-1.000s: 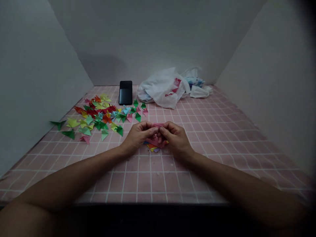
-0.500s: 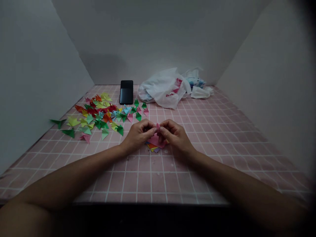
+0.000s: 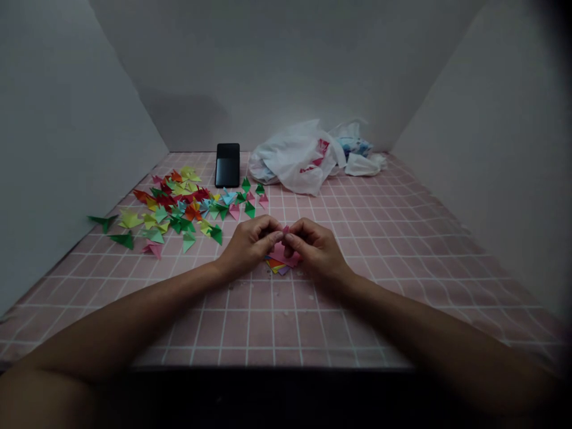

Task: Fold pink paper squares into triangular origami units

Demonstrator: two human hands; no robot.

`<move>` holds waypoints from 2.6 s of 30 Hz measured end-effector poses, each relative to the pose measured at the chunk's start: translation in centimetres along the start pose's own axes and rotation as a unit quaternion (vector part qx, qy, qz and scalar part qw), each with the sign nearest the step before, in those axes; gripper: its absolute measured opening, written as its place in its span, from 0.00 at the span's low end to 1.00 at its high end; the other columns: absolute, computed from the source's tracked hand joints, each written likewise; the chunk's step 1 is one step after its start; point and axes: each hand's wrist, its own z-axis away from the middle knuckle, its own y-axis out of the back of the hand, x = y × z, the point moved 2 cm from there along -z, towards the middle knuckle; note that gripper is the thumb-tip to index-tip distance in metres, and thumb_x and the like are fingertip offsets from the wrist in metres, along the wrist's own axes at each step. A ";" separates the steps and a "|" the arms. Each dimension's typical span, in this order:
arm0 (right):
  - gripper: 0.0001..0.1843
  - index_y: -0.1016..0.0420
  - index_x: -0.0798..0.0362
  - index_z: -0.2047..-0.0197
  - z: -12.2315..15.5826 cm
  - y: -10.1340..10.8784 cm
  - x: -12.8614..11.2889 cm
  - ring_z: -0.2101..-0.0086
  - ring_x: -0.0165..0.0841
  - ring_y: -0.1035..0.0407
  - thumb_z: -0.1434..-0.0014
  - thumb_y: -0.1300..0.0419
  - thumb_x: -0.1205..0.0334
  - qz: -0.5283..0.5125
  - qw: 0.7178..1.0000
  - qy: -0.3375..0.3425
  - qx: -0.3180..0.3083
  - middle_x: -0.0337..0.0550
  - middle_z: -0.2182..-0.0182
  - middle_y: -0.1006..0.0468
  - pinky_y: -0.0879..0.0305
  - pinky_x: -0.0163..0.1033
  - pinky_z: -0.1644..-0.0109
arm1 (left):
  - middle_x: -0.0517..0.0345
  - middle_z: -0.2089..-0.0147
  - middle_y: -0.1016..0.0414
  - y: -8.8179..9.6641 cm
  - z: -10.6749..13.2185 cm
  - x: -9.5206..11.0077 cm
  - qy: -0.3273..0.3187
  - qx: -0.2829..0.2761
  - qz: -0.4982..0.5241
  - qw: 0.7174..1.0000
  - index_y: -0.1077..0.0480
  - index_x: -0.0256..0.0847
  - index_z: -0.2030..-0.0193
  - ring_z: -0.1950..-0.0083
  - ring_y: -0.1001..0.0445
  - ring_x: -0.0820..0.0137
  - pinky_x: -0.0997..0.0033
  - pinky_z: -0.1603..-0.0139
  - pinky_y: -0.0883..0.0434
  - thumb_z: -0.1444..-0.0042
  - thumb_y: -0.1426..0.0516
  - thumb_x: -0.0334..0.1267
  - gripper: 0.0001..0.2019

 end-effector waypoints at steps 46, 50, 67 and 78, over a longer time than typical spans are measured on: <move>0.23 0.32 0.53 0.64 1.5 -1.5 -6.3 0.78 0.29 0.26 0.43 0.32 0.42 -0.037 0.986 -0.013 -0.162 0.36 0.75 0.23 0.29 0.34 0.74 | 0.63 0.78 0.29 0.4 3.6 6.7 0.031 0.017 0.053 0.998 0.31 0.36 0.71 0.80 0.31 0.79 0.81 0.79 0.33 0.40 0.41 0.34 0.09; 0.16 0.31 0.53 0.66 5.4 -3.2 -7.3 0.77 0.27 0.26 0.41 0.31 0.52 -0.030 0.990 0.018 -0.136 0.37 0.74 0.22 0.30 0.33 0.73 | 0.62 0.73 0.26 0.1 8.5 8.1 0.038 0.050 0.104 0.993 0.29 0.36 0.67 0.77 0.26 0.78 0.79 0.74 0.29 0.39 0.40 0.40 0.09; 0.02 0.26 0.51 0.62 12.6 -5.7 -0.8 0.70 0.30 0.25 0.37 0.40 0.62 -0.024 0.999 0.012 0.028 0.39 0.70 0.21 0.27 0.37 0.63 | 0.62 0.70 0.24 -4.5 15.3 3.9 0.150 0.152 0.232 0.949 0.26 0.38 0.61 0.71 0.24 0.76 0.74 0.64 0.24 0.40 0.37 0.40 0.07; 0.10 0.29 0.48 0.54 12.9 -5.5 -0.3 0.64 0.31 0.24 0.39 0.37 0.64 -0.002 0.998 0.038 0.041 0.39 0.63 0.21 0.25 0.38 0.59 | 0.61 0.71 0.24 -4.7 15.4 4.3 0.160 0.185 0.197 0.950 0.28 0.38 0.65 0.71 0.24 0.75 0.74 0.66 0.24 0.44 0.36 0.39 0.07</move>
